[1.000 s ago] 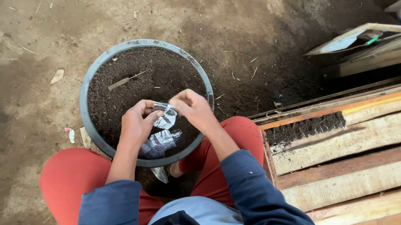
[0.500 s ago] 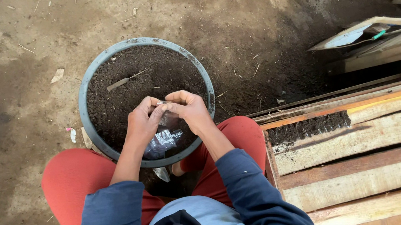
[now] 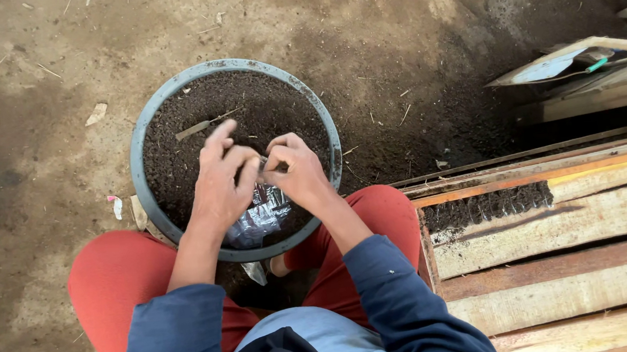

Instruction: The person sits on the ground with a bucket of soil on their lap and fills small plastic bags with soil by hand. They repeatedly scoop soil from the bucket, pack it into the bags, and place the filled bags onto a wooden pallet to the right.

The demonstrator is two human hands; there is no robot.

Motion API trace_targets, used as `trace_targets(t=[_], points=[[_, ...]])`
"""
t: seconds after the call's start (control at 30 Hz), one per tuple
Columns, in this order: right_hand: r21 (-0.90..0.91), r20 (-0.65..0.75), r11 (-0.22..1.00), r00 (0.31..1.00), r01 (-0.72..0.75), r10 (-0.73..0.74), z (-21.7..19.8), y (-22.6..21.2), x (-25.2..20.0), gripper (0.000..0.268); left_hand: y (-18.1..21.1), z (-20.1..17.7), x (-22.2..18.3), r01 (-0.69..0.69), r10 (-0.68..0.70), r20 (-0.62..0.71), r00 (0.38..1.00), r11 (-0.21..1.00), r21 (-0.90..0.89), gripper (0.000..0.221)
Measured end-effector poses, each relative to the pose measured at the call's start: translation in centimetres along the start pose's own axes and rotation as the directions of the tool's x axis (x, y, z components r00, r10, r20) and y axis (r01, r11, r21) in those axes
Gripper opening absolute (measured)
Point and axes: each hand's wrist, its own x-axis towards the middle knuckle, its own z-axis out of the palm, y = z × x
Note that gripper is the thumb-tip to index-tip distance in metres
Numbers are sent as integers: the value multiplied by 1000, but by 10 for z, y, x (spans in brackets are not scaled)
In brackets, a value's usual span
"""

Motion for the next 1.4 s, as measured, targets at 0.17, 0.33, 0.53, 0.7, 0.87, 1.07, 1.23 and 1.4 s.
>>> trace_targets(t=[0.17,0.33,0.53,0.7,0.87,1.07,1.23,1.4], points=[[-244,25,868,897,433,-441,-1,-41,2,18,-58,22,-7,69,-87,81,993,976,207,17],[-5,242,979,950,206,-199,-9,-18,47,4,-64,19,-6,273,-293,17,956,907,320,16],[-357,141,933,990,50,0,22,68,97,57,-28,-1,10,321,-330,71,941,940,118,23],[-152,256,853,813,-500,522,21,42,70,80,-34,15,30,358,-397,190,898,910,211,25],[690,38,552,785,-469,618,0,7,65,70,-45,50,42,362,-441,325,836,890,277,27],[846,-32,458,830,-274,557,-25,-43,65,27,-38,65,58,336,-413,427,804,909,247,17],[698,-68,659,891,-279,449,-26,-33,59,25,17,19,62,467,-481,547,685,866,177,45],[344,-49,900,953,-266,300,-43,-70,43,26,24,17,59,455,-433,584,687,882,118,55]])
